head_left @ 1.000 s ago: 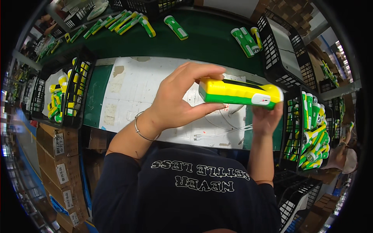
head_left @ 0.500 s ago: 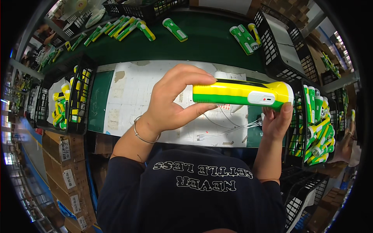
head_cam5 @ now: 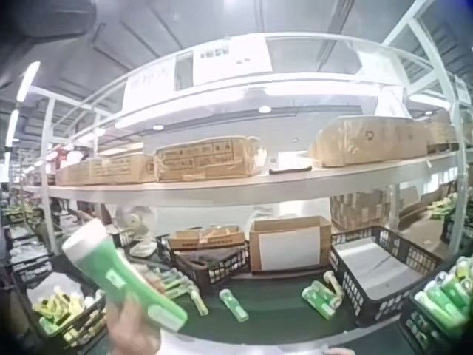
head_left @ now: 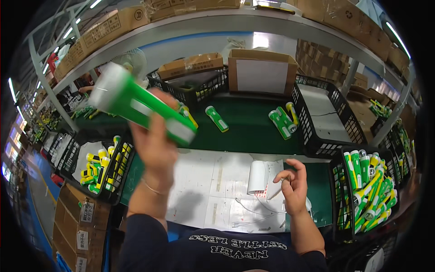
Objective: Testing the functionality and light output of a series of flashlights on an assembly line.
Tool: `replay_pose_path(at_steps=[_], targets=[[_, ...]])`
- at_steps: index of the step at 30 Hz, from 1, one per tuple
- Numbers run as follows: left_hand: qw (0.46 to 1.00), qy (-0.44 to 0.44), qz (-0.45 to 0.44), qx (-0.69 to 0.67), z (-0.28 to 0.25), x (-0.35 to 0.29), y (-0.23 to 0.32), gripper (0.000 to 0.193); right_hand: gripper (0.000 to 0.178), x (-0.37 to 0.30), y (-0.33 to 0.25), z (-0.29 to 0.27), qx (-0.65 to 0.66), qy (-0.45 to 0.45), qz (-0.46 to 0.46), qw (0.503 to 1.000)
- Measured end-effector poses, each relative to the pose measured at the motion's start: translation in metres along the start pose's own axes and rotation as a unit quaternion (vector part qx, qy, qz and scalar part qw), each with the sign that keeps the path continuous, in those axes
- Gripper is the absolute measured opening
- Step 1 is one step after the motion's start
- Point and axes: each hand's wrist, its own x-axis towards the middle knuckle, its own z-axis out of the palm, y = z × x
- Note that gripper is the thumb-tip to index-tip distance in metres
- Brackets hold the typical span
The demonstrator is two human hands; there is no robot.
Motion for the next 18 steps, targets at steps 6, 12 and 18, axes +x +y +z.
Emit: replay_pose_path(at_steps=[6,12,18], targets=[[0.720,-0.030,0.370,0.587,0.015,0.219,0.029,0.030,0.045,-0.007,0.009,-0.003,0.022,0.006,0.032,0.999],[0.851,-0.267,0.106,0.440,0.028,0.313,-0.013,0.037,0.042,-0.028,0.025,-0.002,0.011,0.017,0.080,0.997],[0.757,-0.231,-0.074,0.607,0.096,0.274,-0.001,0.075,0.039,-0.020,0.043,-0.043,0.000,0.065,0.079,0.995]])
